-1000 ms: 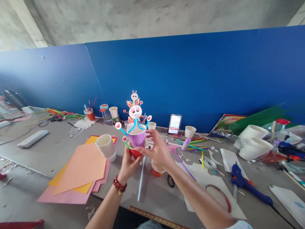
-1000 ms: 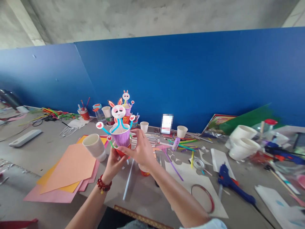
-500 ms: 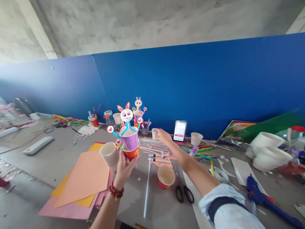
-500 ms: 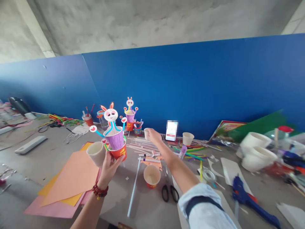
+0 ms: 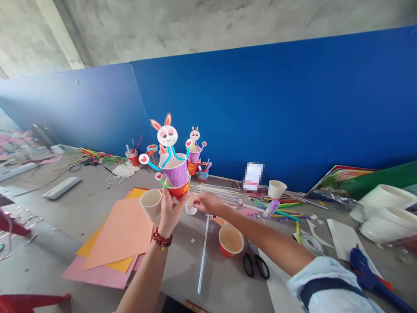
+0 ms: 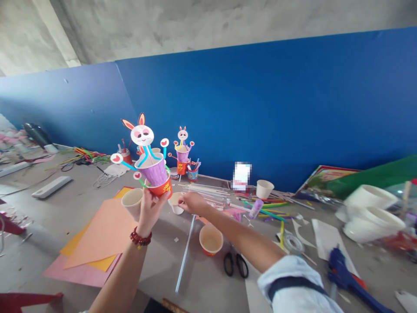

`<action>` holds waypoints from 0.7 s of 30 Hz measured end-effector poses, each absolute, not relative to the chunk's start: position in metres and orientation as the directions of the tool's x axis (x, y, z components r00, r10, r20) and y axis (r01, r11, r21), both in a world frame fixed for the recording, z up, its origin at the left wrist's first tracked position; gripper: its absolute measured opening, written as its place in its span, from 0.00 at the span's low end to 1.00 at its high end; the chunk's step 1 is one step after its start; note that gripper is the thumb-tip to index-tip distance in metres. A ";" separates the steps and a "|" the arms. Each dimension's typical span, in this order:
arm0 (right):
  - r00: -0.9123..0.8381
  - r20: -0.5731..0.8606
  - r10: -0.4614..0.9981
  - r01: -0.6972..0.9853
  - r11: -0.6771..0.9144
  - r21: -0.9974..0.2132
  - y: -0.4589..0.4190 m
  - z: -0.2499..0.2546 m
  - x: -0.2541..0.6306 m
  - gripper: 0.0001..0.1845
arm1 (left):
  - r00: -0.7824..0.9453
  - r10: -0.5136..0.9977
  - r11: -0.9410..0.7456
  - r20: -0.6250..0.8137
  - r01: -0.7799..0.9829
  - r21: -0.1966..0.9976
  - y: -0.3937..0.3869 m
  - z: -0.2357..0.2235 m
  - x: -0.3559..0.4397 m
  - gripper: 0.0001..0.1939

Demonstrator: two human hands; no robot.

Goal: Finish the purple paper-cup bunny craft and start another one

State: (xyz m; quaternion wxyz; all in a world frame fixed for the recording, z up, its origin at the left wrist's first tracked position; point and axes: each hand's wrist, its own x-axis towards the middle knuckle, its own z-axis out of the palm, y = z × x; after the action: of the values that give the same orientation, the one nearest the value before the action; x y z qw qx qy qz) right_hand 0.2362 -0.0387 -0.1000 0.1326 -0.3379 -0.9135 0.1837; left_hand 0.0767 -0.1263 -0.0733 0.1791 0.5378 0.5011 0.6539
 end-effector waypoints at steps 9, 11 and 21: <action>-0.686 0.176 0.706 0.556 0.664 -0.499 -0.037 -0.109 0.249 0.24 | -0.393 0.736 -0.379 0.551 0.435 0.817 -0.085 -0.110 0.074 0.27; -0.655 0.173 0.736 0.572 0.632 -0.523 -0.033 -0.109 0.253 0.32 | -0.383 0.749 -0.367 0.541 0.440 0.820 -0.081 -0.118 0.075 0.27; -0.690 0.214 0.691 0.465 0.651 -0.600 -0.021 -0.106 0.242 0.33 | -0.304 0.819 -0.339 0.486 0.427 0.838 -0.088 -0.142 0.079 0.24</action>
State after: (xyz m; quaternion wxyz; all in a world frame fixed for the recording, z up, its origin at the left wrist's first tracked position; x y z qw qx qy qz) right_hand 0.2418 -0.0211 -0.1062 0.2177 -0.3278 -0.8821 0.2591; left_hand 0.0786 -0.0875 -0.1417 0.1659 0.5660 0.5503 0.5910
